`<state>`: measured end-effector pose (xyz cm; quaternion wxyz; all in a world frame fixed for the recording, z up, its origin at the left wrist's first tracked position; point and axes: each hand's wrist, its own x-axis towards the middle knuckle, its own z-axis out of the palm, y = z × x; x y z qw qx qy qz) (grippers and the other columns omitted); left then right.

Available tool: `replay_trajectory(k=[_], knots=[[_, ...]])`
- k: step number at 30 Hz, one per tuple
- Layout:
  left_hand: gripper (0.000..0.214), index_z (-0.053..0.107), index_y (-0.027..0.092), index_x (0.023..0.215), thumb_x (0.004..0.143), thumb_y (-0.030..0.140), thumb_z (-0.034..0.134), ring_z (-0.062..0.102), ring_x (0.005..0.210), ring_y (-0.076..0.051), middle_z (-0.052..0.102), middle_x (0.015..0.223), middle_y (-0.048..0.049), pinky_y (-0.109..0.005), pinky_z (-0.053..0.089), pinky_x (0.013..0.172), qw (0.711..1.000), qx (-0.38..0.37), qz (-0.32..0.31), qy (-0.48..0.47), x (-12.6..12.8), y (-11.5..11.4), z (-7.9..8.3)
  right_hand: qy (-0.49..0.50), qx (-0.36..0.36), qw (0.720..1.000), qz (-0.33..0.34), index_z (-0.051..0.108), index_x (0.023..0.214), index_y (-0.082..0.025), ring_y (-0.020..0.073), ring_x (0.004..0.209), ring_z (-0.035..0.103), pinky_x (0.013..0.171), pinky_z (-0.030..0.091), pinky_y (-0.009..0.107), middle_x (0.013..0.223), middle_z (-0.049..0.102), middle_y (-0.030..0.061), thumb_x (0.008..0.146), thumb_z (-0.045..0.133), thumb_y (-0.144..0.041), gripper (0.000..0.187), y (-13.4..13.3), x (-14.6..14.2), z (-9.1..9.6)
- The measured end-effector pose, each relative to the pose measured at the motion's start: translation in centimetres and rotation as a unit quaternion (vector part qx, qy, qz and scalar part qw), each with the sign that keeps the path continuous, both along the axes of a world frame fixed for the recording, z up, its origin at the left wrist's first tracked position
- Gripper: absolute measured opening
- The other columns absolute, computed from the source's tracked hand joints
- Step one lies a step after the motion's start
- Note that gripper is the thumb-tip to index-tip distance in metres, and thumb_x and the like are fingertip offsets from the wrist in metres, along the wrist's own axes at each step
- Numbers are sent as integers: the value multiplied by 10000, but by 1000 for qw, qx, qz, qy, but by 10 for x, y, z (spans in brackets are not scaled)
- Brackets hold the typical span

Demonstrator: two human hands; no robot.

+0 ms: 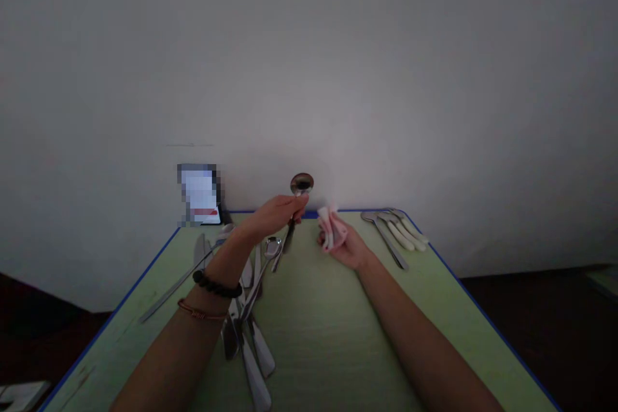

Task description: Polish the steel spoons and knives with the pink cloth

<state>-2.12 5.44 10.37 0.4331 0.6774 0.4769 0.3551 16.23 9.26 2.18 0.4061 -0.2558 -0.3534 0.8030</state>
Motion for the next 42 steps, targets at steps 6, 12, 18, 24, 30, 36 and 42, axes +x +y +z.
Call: replay_trajectory(k=[6, 12, 18, 24, 30, 36, 42], knots=[[498, 338, 199, 550, 808, 614, 435, 325, 363, -55, 300, 466, 90, -195, 299, 406, 986, -121, -89, -77, 14, -4, -9, 53, -33, 998, -23, 597, 793, -152, 123, 475, 592, 465, 489, 236, 604, 654, -8, 868, 508, -325, 208, -5, -8, -23], [366, 345, 190, 559, 829, 406, 467, 141, 328, -20, 230, 458, 101, -147, 54, 328, 952, -256, -33, -162, 23, -7, -11, 167, -42, 977, -124, 614, 990, -174, 157, 680, 653, 620, 551, 310, 853, 719, 26, 850, 511, -425, 305, -33, 4, -17], [163, 421, 184, 649, 768, 296, 427, 175, 334, -30, 256, 473, 101, -126, 121, 316, 925, -282, -43, -251, 43, -22, -30, 168, -60, 976, -123, 599, 973, -157, 187, 773, 659, 672, 558, 329, 873, 711, 65, 779, 586, -403, 314, -38, 4, -18], [259, 521, 168, 760, 783, 421, 473, 297, 286, -57, 368, 410, 96, -160, 239, 276, 936, -229, 1, -268, 42, -46, -77, 86, -37, 990, -107, 609, 839, -156, 170, 736, 660, 656, 551, 283, 788, 700, 27, 578, 555, -6, 305, -34, -6, -25], [323, 540, 158, 763, 777, 477, 489, 427, 277, -78, 500, 416, 64, -163, 300, 271, 956, -227, 35, -182, 34, -38, -95, 68, -15, 996, -50, 625, 823, -141, 163, 719, 645, 546, 498, 224, 825, 698, 48, 542, 525, -37, 315, -30, -10, -23], [391, 532, 167, 845, 824, 539, 413, 465, 274, -94, 509, 392, 71, -152, 309, 263, 967, -198, 53, -148, 37, -39, -102, 47, -38, 998, -31, 637, 833, -135, 134, 674, 616, 611, 516, 234, 772, 691, 34, 531, 562, -45, 324, -28, -10, -20], [419, 542, 158, 847, 819, 556, 417, 468, 277, -93, 502, 392, 76, -147, 299, 258, 969, -187, 70, -144, 38, -41, -102, 55, -32, 997, -39, 627, 907, -139, 146, 736, 630, 670, 530, 251, 832, 699, 39, 524, 560, -41, 402, -30, -10, -17]])
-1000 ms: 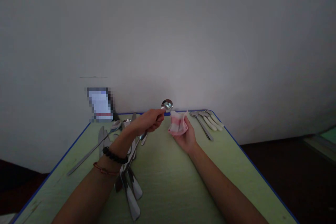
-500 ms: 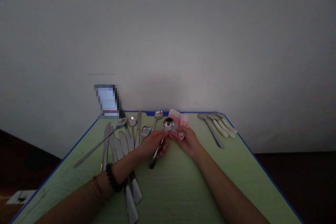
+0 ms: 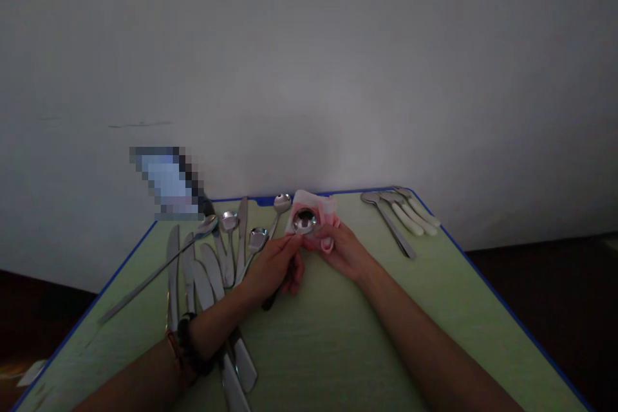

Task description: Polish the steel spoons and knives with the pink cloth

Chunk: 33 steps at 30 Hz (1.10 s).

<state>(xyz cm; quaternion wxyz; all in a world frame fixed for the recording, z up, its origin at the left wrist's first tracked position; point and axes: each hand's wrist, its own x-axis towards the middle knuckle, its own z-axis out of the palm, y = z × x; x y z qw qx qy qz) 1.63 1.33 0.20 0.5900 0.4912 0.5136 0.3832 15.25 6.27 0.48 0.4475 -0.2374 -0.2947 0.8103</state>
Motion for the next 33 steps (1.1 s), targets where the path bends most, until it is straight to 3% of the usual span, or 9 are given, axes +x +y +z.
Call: replay_trajectory(k=[5, 12, 18, 22, 27, 31, 33], knots=[[415, 568, 151, 879, 844, 527, 395, 367, 216, -69, 475, 360, 88, -146, 238, 242, 1000, 1, -3, 24, 0, 0, 4, -18, 26, 999, 7, 633, 850, -131, 137, 692, 624, 622, 511, 218, 770, 695, 42, 553, 524, -30, 333, -3, -1, 1], [407, 571, 153, 832, 860, 504, 368, 341, 213, -57, 474, 364, 77, -143, 207, 247, 999, 8, -9, 45, 0, 1, 7, -14, 33, 999, 3, 639, 923, -132, 124, 638, 602, 577, 504, 217, 783, 694, 37, 559, 520, -13, 401, -3, 1, 2], [386, 564, 163, 812, 864, 493, 371, 303, 221, -45, 437, 379, 95, -140, 182, 251, 995, 25, -20, 91, 2, 0, 7, -17, 10, 1000, -20, 623, 897, -136, 120, 594, 581, 500, 460, 212, 752, 677, 27, 655, 600, -122, 244, 2, 1, -6], [406, 572, 166, 853, 869, 510, 357, 294, 226, -51, 414, 391, 104, -150, 189, 254, 994, 20, -27, 106, 1, 1, 2, -41, 59, 997, -23, 635, 826, -135, 88, 500, 516, 453, 412, 201, 649, 635, -8, 667, 662, -179, 168, 4, -2, -14], [344, 573, 164, 902, 877, 448, 381, 340, 273, -54, 429, 440, 98, -159, 237, 293, 990, 32, -48, 129, 3, -2, 1, -101, 114, 980, -131, 652, 796, -177, 124, 629, 576, 591, 484, 241, 688, 655, -16, 675, 697, -237, 143, 10, -3, -25], [337, 584, 160, 912, 893, 407, 355, 356, 313, -61, 426, 444, 88, -168, 274, 340, 987, 50, -70, 132, 6, -5, 5, -90, 100, 964, -231, 633, 788, -198, 143, 704, 593, 686, 516, 280, 707, 660, -22, 682, 691, -262, 136, 19, 2, -28], [342, 583, 157, 891, 889, 417, 360, 337, 321, -63, 400, 445, 88, -176, 259, 340, 989, 49, -65, 120, 6, -5, 6, -77, 84, 961, -251, 630, 787, -196, 146, 733, 599, 715, 520, 284, 730, 669, -18, 677, 697, -262, 144, 20, 3, -26]])
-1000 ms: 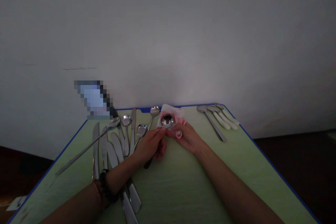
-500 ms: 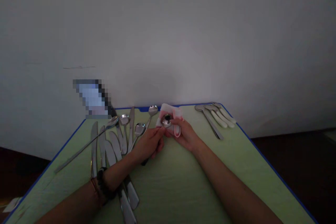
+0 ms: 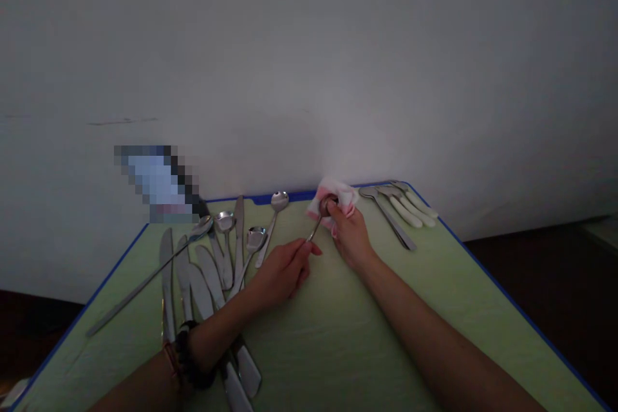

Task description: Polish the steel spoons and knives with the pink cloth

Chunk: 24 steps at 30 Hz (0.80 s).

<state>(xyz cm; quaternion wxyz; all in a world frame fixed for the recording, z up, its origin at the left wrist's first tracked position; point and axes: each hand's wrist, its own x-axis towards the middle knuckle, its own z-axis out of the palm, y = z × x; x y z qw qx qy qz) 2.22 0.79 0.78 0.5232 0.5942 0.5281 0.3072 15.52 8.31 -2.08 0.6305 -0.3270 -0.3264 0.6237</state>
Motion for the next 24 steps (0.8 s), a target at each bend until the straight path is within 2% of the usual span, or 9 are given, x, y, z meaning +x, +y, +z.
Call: replay_trajectory(k=[6, 10, 12, 16, 18, 24], knots=[[370, 546, 155, 887, 840, 498, 417, 279, 346, -54, 326, 513, 98, -179, 240, 325, 994, -40, 29, -97, -2, 4, -2, 61, -38, 996, 55, 647, 924, -177, 177, 809, 636, 743, 541, 329, 934, 701, 31, 714, 678, -298, 244, -4, -3, 13], [422, 543, 151, 910, 821, 547, 425, 260, 339, -53, 316, 490, 104, -178, 223, 315, 994, -51, 16, -97, -3, 3, -2, 86, -40, 994, 60, 643, 941, -184, 176, 809, 643, 766, 545, 341, 944, 706, 24, 732, 670, -284, 234, -4, -2, 18], [428, 549, 148, 915, 820, 550, 433, 264, 341, -52, 332, 485, 100, -179, 217, 317, 995, -46, 9, -93, -3, 3, -2, 115, -50, 989, 75, 639, 944, -187, 184, 838, 646, 790, 537, 348, 935, 709, 32, 764, 632, -343, 238, -5, 1, 22], [418, 554, 154, 935, 832, 538, 425, 264, 320, -54, 351, 476, 98, -187, 207, 307, 994, -44, 13, -103, -4, 3, -2, 190, -62, 966, 161, 611, 1057, -158, 254, 998, 622, 862, 500, 425, 1036, 689, 104, 791, 426, -637, 578, -9, 9, 29], [407, 555, 155, 941, 839, 523, 414, 264, 306, -56, 351, 465, 100, -189, 210, 301, 993, -44, 15, -109, -5, 4, -2, 208, -69, 958, 184, 590, 1107, -150, 270, 1056, 599, 897, 474, 452, 1082, 672, 122, 790, 362, -675, 655, -10, 12, 30], [375, 554, 153, 943, 852, 483, 401, 285, 297, -55, 353, 455, 103, -176, 215, 298, 994, -39, 10, -106, -5, 5, -2, 212, -88, 955, 186, 607, 1080, -150, 265, 1040, 603, 921, 455, 460, 1032, 689, 105, 835, 360, -551, 531, -7, 15, 24]])
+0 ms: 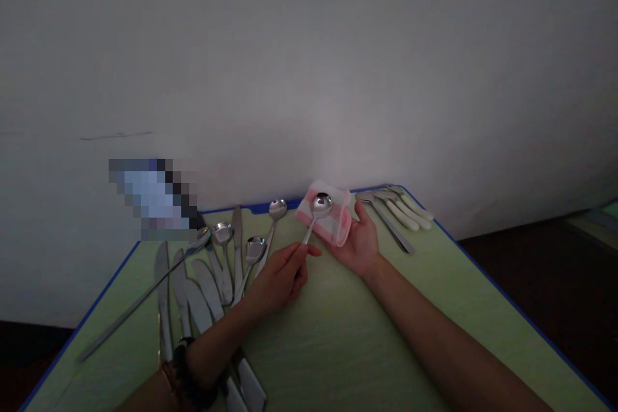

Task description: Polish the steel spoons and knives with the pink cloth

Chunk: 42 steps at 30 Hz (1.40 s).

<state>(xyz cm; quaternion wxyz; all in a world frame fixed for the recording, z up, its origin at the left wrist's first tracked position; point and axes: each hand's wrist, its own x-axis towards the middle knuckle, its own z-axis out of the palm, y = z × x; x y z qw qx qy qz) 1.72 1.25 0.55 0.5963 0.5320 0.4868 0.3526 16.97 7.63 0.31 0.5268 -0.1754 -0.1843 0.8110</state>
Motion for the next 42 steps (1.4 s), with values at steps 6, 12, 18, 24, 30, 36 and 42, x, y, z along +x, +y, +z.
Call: replay_trajectory(k=[6, 12, 18, 24, 30, 36, 42], knots=[[391, 550, 141, 943, 857, 495, 405, 296, 290, -45, 361, 455, 107, -164, 220, 300, 1000, 2, 2, -20, -2, -1, 2, 5, -21, 1000, -24, 638, 986, -173, 233, 924, 644, 882, 491, 431, 952, 715, 52, 811, 432, -327, 311, 4, 1, 1], [384, 545, 146, 942, 873, 491, 393, 322, 279, -46, 367, 461, 109, -163, 234, 301, 999, 11, -3, -42, -4, 0, -2, -34, 6, 999, 17, 647, 967, -154, 198, 842, 660, 787, 533, 354, 931, 715, 59, 835, 422, -258, 281, 0, -3, 4], [409, 540, 145, 986, 894, 488, 338, 321, 280, -59, 374, 445, 108, -175, 249, 309, 998, 29, -29, 38, -1, -2, -2, -111, 65, 992, -12, 662, 924, -167, 144, 761, 649, 731, 547, 279, 908, 705, 30, 798, 595, -297, 193, -2, -11, -4], [407, 549, 140, 977, 913, 455, 299, 335, 313, -66, 386, 464, 97, -182, 271, 336, 991, 50, -61, 105, 0, -5, 1, -141, 93, 985, -40, 682, 844, -176, 112, 719, 598, 683, 554, 265, 948, 689, 13, 651, 746, -281, 228, -1, -17, -8], [372, 548, 141, 917, 920, 412, 293, 321, 349, -69, 364, 461, 93, -187, 277, 370, 989, 74, -70, 110, 1, -4, 1, -142, 84, 986, -28, 696, 829, -169, 99, 652, 591, 641, 552, 232, 810, 684, -2, 676, 731, -309, 210, 0, -16, -9], [361, 505, 145, 1035, 916, 421, 303, 298, 350, -65, 353, 490, 104, -179, 245, 349, 995, 52, -45, 72, 3, -3, -1, -118, 54, 988, -85, 675, 869, -171, 98, 693, 621, 685, 561, 228, 844, 695, -6, 743, 682, -269, 160, 4, -18, -12], [389, 360, 201, 1241, 889, 356, 414, 355, 367, -56, 412, 544, 116, -153, 294, 370, 996, 75, 21, 35, 3, -3, -2, -70, -1, 993, -92, 643, 897, -178, 123, 814, 660, 793, 567, 283, 964, 702, 6, 812, 578, -157, 109, 8, -15, -12]])
